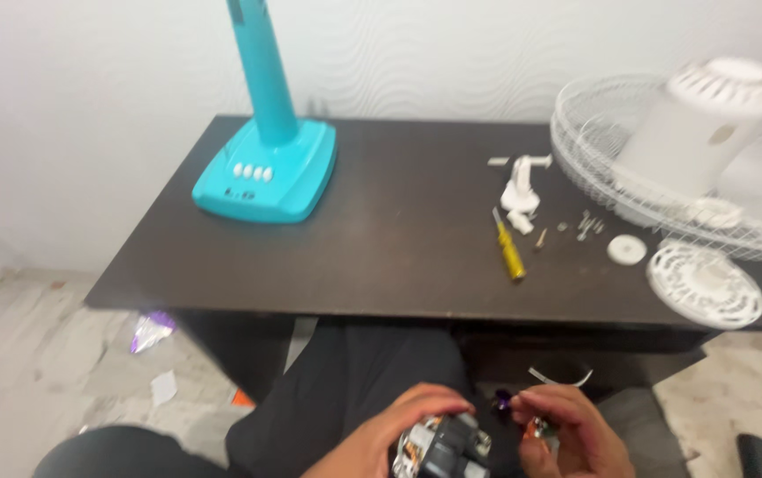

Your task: The person assembles an electric fan by securing the base with screws and attaching the motor assembly. They use a screwdriver to tighten screws on the base and then connect the motor to the base.

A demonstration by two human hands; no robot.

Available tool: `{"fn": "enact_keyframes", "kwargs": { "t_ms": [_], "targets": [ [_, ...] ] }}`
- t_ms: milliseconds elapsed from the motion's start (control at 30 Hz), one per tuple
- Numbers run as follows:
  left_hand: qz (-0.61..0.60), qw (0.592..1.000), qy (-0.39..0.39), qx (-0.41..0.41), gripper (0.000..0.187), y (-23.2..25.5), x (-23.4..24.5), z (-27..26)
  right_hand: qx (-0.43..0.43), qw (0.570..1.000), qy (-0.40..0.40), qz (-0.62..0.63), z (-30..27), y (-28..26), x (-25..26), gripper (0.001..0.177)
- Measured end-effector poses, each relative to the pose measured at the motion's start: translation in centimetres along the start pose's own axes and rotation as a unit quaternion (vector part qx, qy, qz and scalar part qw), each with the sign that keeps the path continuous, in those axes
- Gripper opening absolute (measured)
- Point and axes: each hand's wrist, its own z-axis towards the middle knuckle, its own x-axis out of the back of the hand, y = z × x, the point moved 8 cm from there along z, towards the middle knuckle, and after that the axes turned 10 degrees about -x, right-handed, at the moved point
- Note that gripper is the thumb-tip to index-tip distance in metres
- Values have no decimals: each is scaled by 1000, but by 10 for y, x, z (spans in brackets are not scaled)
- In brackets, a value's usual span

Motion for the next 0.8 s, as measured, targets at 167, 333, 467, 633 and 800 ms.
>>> {"fn": "enact_keyframes", "kwargs": {
  "t_ms": [167,333,467,633,800],
  "targets": [
    [60,987,-16,-147,58,-98,5,-14,-96,951,276,-103,38,-3,50,13],
    [148,957,149,-199,42,-198,18,-33,-174,908,285,-254,115,-18,81,22],
    [131,962,153,-184,43,-233,26,-33,-291,804,214,-473,152,-5,93,36],
    [114,969,145,-163,44,-235,26,-33,-327,775,189,-506,175,12,103,42],
    [102,972,138,-159,45,-230,26,-28,-273,782,239,-506,183,9,114,32]
  ]
}}
